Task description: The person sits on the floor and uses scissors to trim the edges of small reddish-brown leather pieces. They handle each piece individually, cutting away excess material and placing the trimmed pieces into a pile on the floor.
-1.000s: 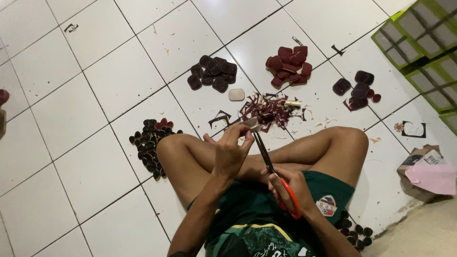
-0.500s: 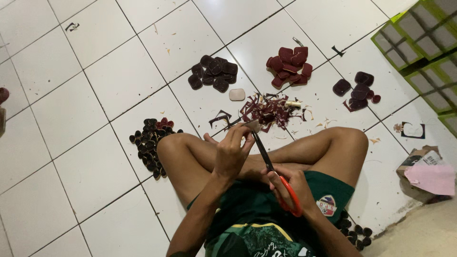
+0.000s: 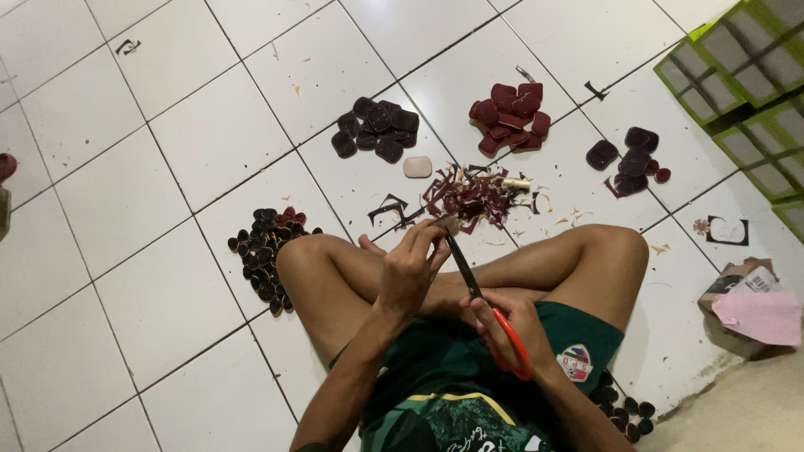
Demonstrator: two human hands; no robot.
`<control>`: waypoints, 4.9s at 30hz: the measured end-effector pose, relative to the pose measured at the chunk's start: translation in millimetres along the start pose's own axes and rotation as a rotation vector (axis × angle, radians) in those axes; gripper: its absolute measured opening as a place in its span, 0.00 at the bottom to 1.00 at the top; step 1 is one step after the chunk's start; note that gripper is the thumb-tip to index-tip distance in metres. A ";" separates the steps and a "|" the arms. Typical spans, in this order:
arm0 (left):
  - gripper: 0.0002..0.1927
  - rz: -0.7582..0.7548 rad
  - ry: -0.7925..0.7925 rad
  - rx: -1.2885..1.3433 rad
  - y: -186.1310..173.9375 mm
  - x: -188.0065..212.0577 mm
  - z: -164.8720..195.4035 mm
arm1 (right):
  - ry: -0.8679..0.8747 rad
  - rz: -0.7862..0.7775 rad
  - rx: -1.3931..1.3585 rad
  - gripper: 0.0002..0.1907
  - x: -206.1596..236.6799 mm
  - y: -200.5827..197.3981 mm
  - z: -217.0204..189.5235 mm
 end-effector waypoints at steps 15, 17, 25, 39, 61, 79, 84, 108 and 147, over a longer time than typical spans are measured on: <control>0.17 -0.081 -0.393 0.531 5.1 -7.4 -1.0 | 0.163 0.198 0.901 0.29 11.7 -61.3 10.4; 0.15 -0.118 -0.348 0.557 7.5 -3.8 11.0 | 0.216 0.337 0.853 0.27 13.6 -64.9 -0.1; 0.12 -0.175 -0.103 0.361 11.7 -2.5 46.9 | -0.215 0.314 -0.095 0.12 -33.6 -45.4 -16.4; 0.08 -0.149 -0.503 0.730 27.3 -0.3 47.2 | -0.506 0.146 -0.139 0.11 -41.1 -41.3 -14.3; 0.31 -0.165 -0.059 0.472 17.9 -7.2 37.7 | -0.675 0.214 0.388 0.13 -40.4 -52.9 -36.1; 0.26 -0.132 -0.223 0.607 19.3 -14.8 55.3 | -0.438 0.069 -0.490 0.03 -61.8 -58.5 20.2; 0.10 -0.194 -0.209 0.614 10.4 -16.9 57.6 | -0.450 -0.029 -0.481 0.03 -61.8 -68.0 24.5; 0.12 -0.259 0.186 0.251 27.0 -20.6 28.8 | -0.595 0.122 -0.136 0.14 -54.8 -54.5 6.9; 0.07 -0.138 -0.261 0.466 15.6 -37.9 44.1 | -0.735 0.309 -0.204 0.06 -71.1 -30.4 2.5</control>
Point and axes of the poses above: each hand's wrist, its own x-axis away from the middle knuckle, its own y-axis out of the palm, z = x × y, the point moved 1 cm from there along -x, towards the middle knuckle, and after that the axes turned 6 degrees about -z, right-handed, at the moved point
